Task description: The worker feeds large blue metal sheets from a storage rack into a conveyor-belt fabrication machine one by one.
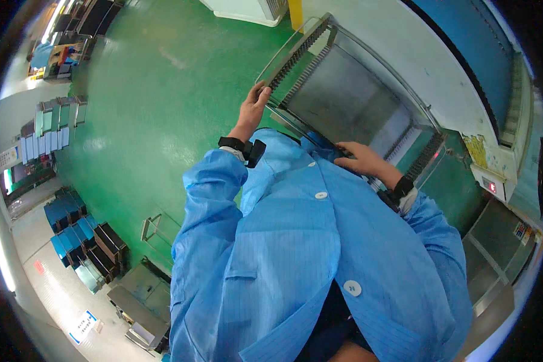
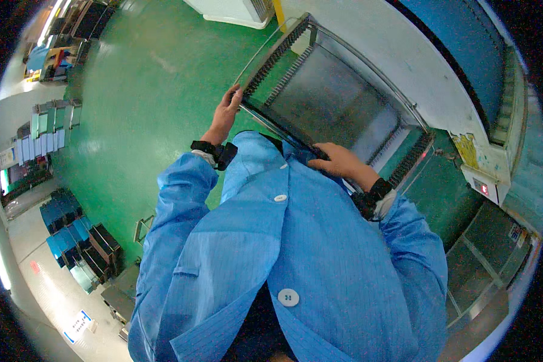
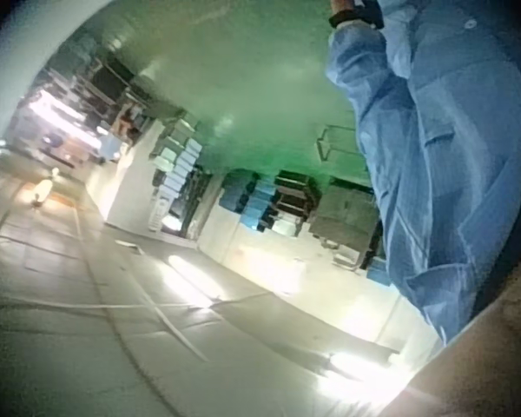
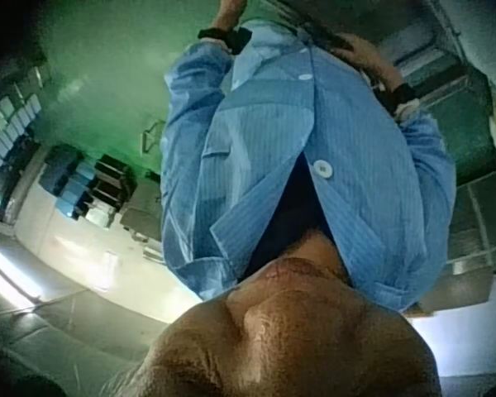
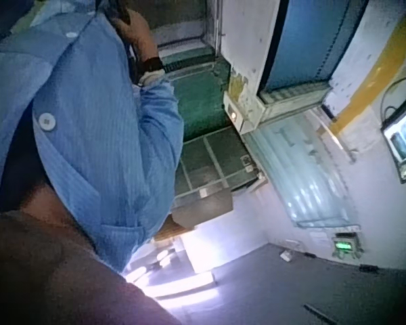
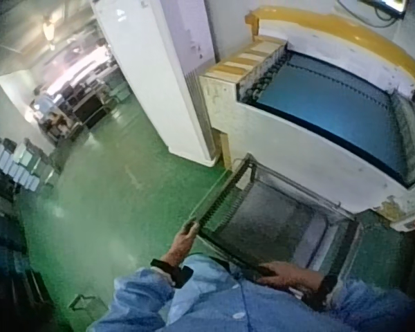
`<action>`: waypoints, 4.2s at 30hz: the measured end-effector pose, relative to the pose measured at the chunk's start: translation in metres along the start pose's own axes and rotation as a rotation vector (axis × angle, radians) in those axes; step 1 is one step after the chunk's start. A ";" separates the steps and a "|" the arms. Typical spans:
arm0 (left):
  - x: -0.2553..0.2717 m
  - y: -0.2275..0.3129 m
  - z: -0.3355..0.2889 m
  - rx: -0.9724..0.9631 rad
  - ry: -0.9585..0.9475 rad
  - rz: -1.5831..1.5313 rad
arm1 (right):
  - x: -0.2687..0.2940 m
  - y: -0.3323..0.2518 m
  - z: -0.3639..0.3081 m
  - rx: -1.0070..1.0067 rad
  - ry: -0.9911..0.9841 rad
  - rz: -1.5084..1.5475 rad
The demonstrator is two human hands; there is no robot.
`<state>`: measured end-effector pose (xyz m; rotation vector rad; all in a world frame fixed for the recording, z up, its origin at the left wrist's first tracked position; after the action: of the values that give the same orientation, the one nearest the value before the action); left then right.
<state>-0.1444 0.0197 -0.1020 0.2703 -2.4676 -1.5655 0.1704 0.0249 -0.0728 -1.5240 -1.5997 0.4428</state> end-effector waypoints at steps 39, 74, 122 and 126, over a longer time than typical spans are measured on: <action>0.002 0.011 -0.005 0.015 -0.102 0.085 | -0.016 0.037 0.004 0.003 0.278 -0.277; 0.004 -0.013 0.012 -0.044 -0.148 0.240 | 0.009 0.038 0.008 0.043 0.474 -0.315; 0.001 -0.014 0.008 0.068 -0.081 -0.023 | 0.154 -0.018 -0.134 0.738 0.941 1.596; 0.003 -0.025 0.017 0.120 -0.079 0.023 | 0.161 -0.008 -0.124 0.732 0.942 1.650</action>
<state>-0.1508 0.0228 -0.1315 0.2008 -2.6201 -1.4482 0.2791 0.1369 0.0570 -1.6652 0.7318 0.8201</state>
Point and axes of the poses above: each hand's wrist, its own z-axis towards the middle knuckle, its own x-axis out of the back of the hand, y = z × x, the point moved 9 cm from there along z, towards the middle knuckle, and after that the axes turned 7 degrees about -y, right-handed, at the moved point
